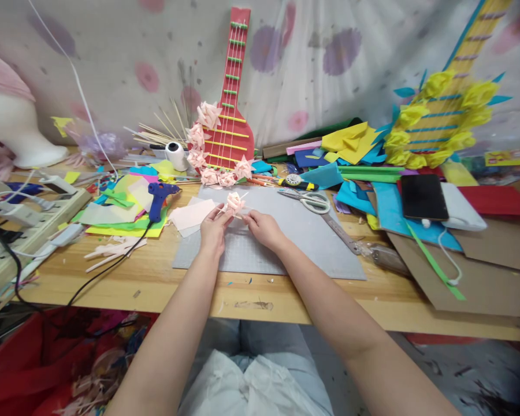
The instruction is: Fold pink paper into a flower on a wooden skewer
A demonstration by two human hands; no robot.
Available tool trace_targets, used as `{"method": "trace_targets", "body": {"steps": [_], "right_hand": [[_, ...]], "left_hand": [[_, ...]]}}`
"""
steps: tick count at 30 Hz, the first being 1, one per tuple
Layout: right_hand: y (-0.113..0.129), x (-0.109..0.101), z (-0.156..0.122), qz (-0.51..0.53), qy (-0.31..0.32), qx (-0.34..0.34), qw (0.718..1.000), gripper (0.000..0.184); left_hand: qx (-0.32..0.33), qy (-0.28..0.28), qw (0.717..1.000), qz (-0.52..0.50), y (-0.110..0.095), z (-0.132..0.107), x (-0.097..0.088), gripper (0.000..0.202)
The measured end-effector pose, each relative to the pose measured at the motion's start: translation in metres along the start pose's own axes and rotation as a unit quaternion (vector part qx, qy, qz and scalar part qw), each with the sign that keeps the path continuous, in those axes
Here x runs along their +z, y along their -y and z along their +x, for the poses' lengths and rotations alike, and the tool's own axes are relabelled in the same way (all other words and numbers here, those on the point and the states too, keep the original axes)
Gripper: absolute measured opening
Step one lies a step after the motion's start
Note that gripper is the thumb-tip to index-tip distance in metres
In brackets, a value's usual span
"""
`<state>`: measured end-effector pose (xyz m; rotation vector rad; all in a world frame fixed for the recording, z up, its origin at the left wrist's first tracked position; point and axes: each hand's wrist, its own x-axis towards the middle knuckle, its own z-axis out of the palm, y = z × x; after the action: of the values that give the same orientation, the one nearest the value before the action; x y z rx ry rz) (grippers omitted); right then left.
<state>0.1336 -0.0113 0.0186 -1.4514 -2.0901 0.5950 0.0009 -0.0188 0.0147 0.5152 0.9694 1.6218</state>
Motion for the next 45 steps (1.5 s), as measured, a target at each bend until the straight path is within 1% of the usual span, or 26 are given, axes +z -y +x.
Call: {"method": "trace_targets", "body": {"steps": [3, 6, 11, 13, 19, 23, 27, 29, 34, 40, 45], "right_hand": [[-0.001, -0.002, 0.001, 0.002, 0.006, 0.013, 1.000, 0.027], [-0.002, -0.004, 0.001, 0.020, 0.011, 0.012, 1.000, 0.028], [-0.005, -0.003, -0.001, 0.044, -0.031, -0.016, 0.998, 0.025], [-0.007, -0.004, -0.001, 0.043, -0.037, -0.020, 0.998, 0.023], [-0.005, -0.007, -0.001, 0.010, -0.034, -0.011, 0.999, 0.026], [0.000, -0.010, -0.002, -0.023, -0.034, -0.010, 0.999, 0.029], [0.003, -0.012, -0.003, -0.049, -0.030, -0.007, 0.998, 0.029], [0.004, -0.014, -0.004, -0.053, -0.028, -0.012, 0.998, 0.029], [0.003, -0.014, -0.005, -0.054, -0.033, -0.029, 0.998, 0.025], [0.001, -0.011, -0.004, -0.065, -0.034, -0.033, 0.997, 0.027], [0.001, -0.011, -0.004, -0.073, -0.033, -0.033, 0.996, 0.029]], "left_hand": [[-0.016, 0.014, 1.000, 0.000, -0.001, -0.002, 0.001, 0.034], [-0.017, 0.004, 1.000, 0.005, -0.003, -0.004, 0.002, 0.032], [-0.010, -0.024, 1.000, 0.015, -0.004, -0.004, 0.003, 0.032], [-0.009, -0.032, 0.999, 0.016, -0.004, -0.004, 0.004, 0.032], [0.006, -0.049, 0.999, 0.000, -0.002, -0.004, 0.005, 0.036], [0.018, -0.039, 0.999, -0.001, 0.001, -0.001, 0.003, 0.037], [0.009, -0.030, 0.999, 0.009, 0.001, 0.000, 0.002, 0.039], [0.004, -0.034, 0.999, 0.012, 0.000, 0.000, 0.002, 0.040], [0.012, -0.067, 0.998, 0.013, 0.002, 0.000, 0.002, 0.044], [0.029, -0.060, 0.998, 0.018, 0.002, -0.002, 0.003, 0.044], [0.016, -0.055, 0.998, 0.037, 0.000, -0.004, 0.003, 0.043]]}}
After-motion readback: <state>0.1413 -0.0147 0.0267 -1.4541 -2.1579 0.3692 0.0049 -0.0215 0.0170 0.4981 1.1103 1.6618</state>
